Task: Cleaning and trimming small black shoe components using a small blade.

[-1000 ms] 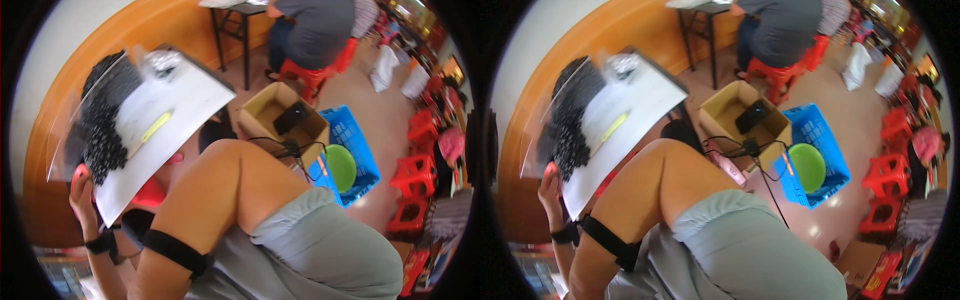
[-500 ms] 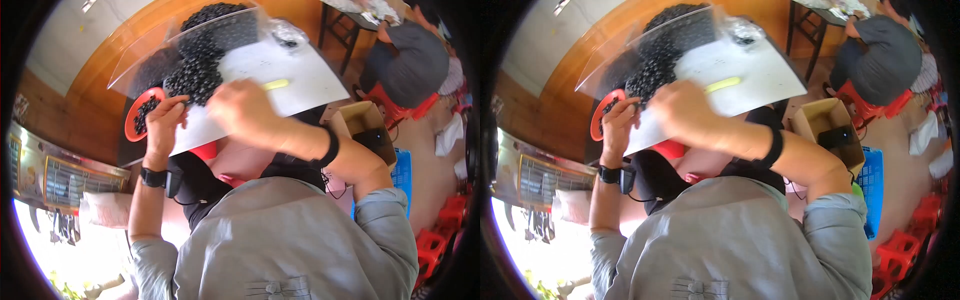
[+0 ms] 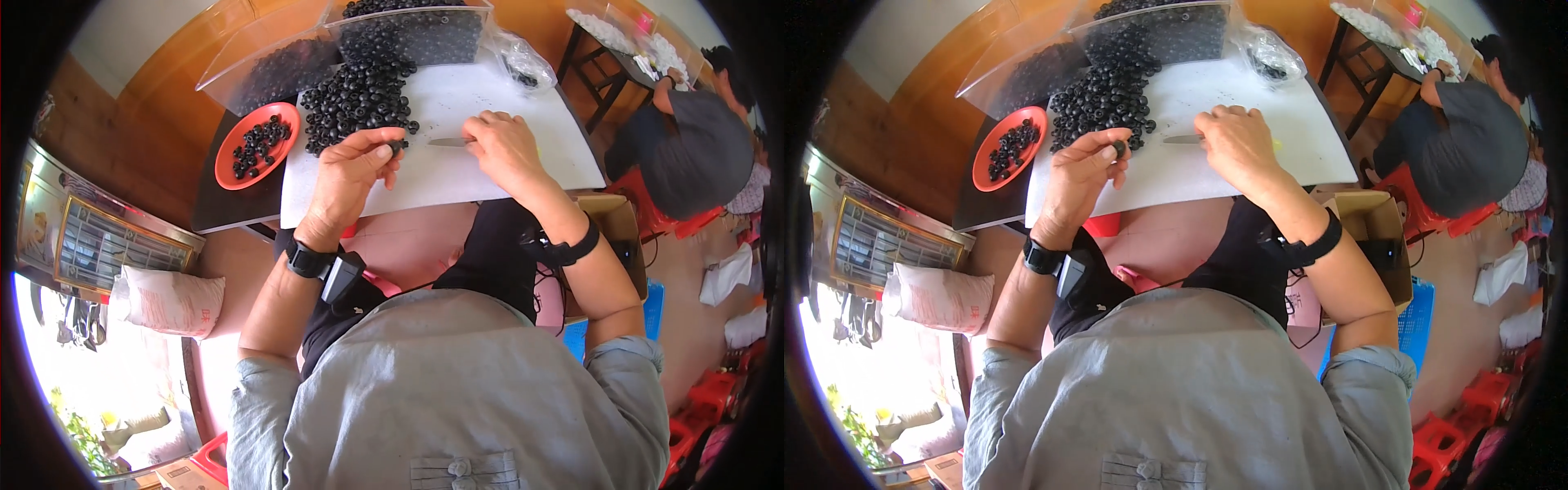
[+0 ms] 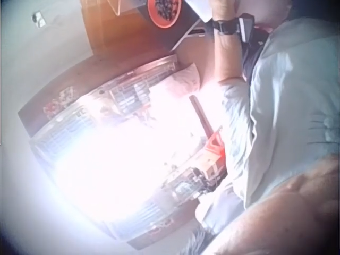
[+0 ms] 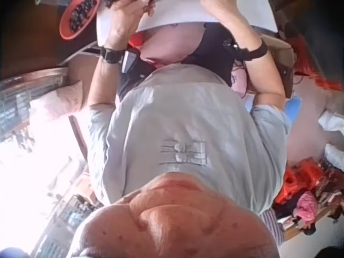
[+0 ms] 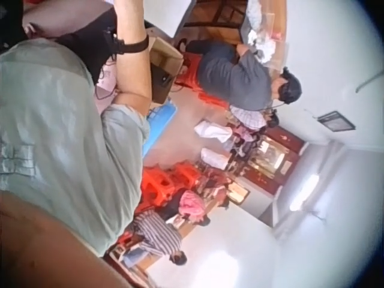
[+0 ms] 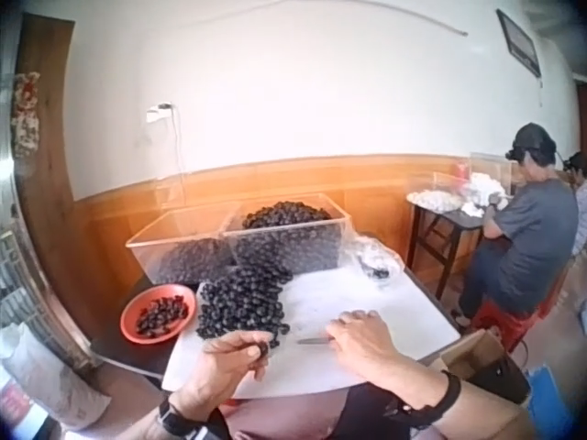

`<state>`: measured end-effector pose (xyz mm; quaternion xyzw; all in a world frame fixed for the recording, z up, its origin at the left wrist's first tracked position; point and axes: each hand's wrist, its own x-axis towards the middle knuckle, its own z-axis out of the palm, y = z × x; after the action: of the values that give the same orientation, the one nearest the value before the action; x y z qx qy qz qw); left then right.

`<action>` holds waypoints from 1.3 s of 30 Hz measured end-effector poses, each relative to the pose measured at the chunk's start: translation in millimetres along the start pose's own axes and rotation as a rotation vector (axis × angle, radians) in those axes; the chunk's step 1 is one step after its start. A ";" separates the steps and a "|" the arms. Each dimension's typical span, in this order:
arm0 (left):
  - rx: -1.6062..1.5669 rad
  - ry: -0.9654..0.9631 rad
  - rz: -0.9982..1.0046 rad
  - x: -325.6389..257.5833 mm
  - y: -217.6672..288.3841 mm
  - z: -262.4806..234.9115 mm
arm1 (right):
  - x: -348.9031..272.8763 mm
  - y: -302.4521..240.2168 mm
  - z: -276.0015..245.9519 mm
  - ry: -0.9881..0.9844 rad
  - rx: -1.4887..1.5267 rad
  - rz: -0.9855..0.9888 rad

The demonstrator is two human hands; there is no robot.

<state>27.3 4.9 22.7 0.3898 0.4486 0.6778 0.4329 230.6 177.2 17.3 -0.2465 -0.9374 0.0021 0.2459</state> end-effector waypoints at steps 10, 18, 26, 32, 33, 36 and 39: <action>-0.233 -0.138 -0.052 -4.9 -14.2 -8.6 | -9.3 -44.9 -26.4 0.099 0.655 0.208; -0.266 -0.133 -0.032 -8.9 -14.7 -4.8 | -9.4 -57.0 -4.3 0.162 0.631 0.162; -0.202 -0.110 0.006 -11.4 -13.6 0.9 | -9.6 -59.6 -2.1 0.170 0.599 0.127; -0.172 -0.102 0.017 -11.6 -12.5 3.2 | -10.0 -58.4 -0.9 0.162 0.560 0.135; -0.174 -0.092 0.017 -11.7 -12.6 3.6 | -9.8 -58.5 -0.6 0.162 0.563 0.138; -0.181 -0.075 0.027 -12.2 -13.3 4.3 | -9.5 -59.2 -1.0 0.166 0.583 0.150; -0.175 -0.049 0.025 -12.0 -13.5 6.2 | -9.9 -58.3 -0.8 0.163 0.590 0.131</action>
<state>40.0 -1.6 10.1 0.3724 0.3720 0.7102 0.4676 211.5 121.3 20.8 -0.2238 -0.8556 0.2700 0.3807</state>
